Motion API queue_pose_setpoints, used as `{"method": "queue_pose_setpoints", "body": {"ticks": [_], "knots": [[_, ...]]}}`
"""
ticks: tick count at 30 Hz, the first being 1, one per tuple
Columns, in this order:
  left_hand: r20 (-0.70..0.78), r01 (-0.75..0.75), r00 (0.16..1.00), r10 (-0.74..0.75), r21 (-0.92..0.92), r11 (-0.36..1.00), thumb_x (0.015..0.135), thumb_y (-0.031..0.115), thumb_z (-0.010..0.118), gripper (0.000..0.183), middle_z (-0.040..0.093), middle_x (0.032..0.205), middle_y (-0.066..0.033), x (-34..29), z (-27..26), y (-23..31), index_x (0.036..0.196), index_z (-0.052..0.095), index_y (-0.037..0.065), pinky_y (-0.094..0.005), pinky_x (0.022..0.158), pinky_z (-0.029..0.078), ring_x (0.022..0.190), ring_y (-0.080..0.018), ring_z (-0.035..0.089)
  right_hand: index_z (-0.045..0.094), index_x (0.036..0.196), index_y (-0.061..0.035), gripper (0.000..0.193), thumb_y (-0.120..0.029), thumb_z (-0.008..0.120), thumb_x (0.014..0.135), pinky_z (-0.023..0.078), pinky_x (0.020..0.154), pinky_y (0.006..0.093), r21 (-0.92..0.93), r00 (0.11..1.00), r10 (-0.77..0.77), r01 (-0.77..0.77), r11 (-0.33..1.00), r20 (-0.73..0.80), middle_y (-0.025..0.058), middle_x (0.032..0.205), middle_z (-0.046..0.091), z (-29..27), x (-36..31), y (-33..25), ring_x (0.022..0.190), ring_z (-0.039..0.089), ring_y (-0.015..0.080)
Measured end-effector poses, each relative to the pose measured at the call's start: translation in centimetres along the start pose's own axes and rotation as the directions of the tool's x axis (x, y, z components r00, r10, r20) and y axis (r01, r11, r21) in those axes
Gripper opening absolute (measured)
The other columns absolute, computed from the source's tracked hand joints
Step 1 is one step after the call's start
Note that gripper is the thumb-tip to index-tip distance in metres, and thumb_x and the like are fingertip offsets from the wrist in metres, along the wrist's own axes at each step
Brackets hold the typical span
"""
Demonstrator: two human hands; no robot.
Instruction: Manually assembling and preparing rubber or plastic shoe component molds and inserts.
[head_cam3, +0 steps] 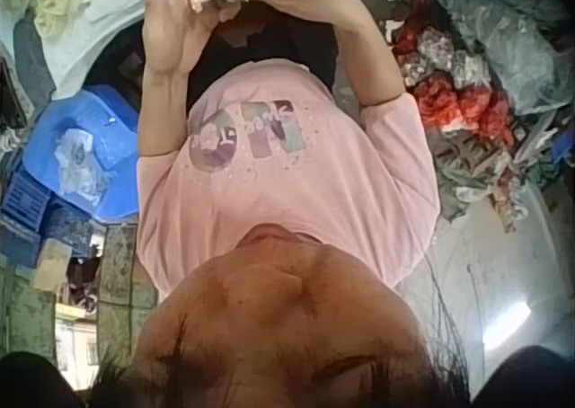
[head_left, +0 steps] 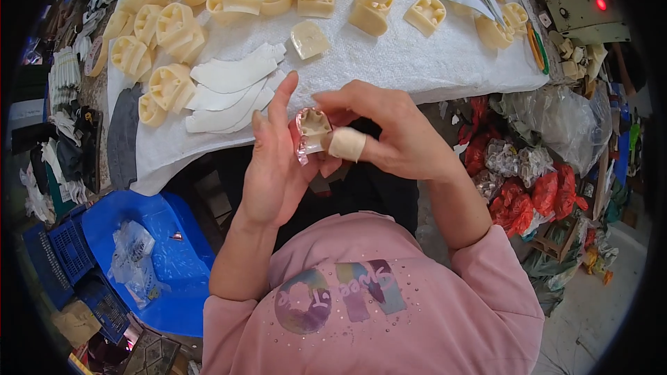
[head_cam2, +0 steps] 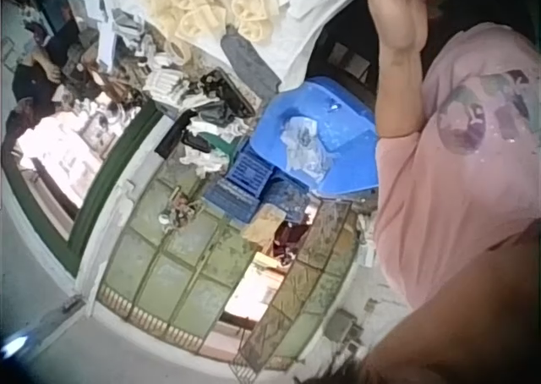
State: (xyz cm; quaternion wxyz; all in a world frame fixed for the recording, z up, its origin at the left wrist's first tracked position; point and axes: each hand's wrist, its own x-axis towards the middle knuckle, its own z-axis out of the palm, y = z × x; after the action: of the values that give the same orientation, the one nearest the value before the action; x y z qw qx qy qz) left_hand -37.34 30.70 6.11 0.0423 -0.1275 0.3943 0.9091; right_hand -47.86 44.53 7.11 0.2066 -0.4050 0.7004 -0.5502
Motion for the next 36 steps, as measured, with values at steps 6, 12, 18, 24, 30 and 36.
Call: {"method": "queue_pose_setpoints", "body": {"ticks": [6,12,18,24,30,36], "knots": [[0.01,-0.192,0.973,0.232,0.596,0.78,0.079,0.078,0.03,0.103,0.05,0.101,-0.0052,-0.3,0.3,-0.4,0.145,-0.002,0.005,-0.0214,0.064,0.037,0.076,-0.0105,0.047,0.062,0.088,0.003,0.031,-0.026,0.065,0.079,0.048,0.061,0.0326,-0.26,0.982,0.183,-0.162,0.952,0.056,0.0119,0.072,0.062,0.3,1.5,-0.7,0.067,0.062,0.0245],[0.082,-0.388,0.857,0.509,0.752,0.532,0.091,0.043,0.052,0.076,0.053,0.101,-0.0132,0.5,-0.5,-1.9,0.14,0.013,-0.001,-0.0299,0.075,0.046,0.083,-0.0183,0.055,0.059,0.094,0.002,0.029,-0.025,0.062,0.085,0.048,0.065,0.027,0.194,0.956,-0.012,0.072,0.978,-0.293,0.0087,0.083,0.059,2.6,-0.1,2.0,0.075,0.059,0.0157],[-0.046,-0.296,0.917,0.396,0.586,0.754,0.085,0.018,0.066,0.052,0.051,0.111,-0.009,-0.3,-0.8,-0.3,0.124,0.04,-0.004,-0.0256,0.086,0.043,0.1,-0.0137,0.052,0.058,0.096,0.0001,0.022,-0.02,0.052,0.092,0.045,0.067,0.0257,0.342,0.984,0.059,0.002,0.94,-0.166,0.0047,0.083,0.057,1.5,0.0,1.7,0.072,0.055,0.0115],[0.246,-0.399,0.821,0.515,0.893,0.209,0.076,0.005,0.071,0.044,0.054,0.099,-0.0077,-0.4,-1.0,0.4,0.115,0.051,-0.001,-0.025,0.071,0.046,0.085,-0.0135,0.054,0.058,0.085,-0.0019,0.024,-0.024,0.054,0.092,0.039,0.053,0.0226,0.517,0.95,0.209,-0.302,0.801,0.233,0.0008,0.069,0.054,-0.5,0.9,2.5,0.059,0.049,0.0059],[0.178,-0.349,0.827,0.533,0.906,0.24,0.068,-0.002,0.071,0.043,0.054,0.085,-0.0057,0.2,0.0,0.0,0.108,0.055,0.001,-0.0225,0.058,0.043,0.069,-0.0101,0.052,0.057,0.088,-0.0009,0.014,-0.014,0.058,0.085,0.045,0.057,0.0322,-0.163,0.992,-0.125,0.119,0.979,-0.024,0.0112,0.065,0.056,0.4,0.5,2.1,0.061,0.058,0.0185],[0.243,-0.416,0.754,0.61,0.895,0.158,0.057,-0.001,0.074,0.048,0.053,0.08,-0.0066,0.6,-0.3,-0.6,0.097,0.048,0.004,-0.0227,0.055,0.042,0.066,-0.0109,0.051,0.061,0.1,0.0001,0.017,-0.012,0.053,0.092,0.046,0.071,0.0258,0.539,0.98,0.163,-0.2,0.818,0.115,0.0033,0.092,0.061,0.1,-0.8,2.8,0.084,0.057,0.0124]]}}
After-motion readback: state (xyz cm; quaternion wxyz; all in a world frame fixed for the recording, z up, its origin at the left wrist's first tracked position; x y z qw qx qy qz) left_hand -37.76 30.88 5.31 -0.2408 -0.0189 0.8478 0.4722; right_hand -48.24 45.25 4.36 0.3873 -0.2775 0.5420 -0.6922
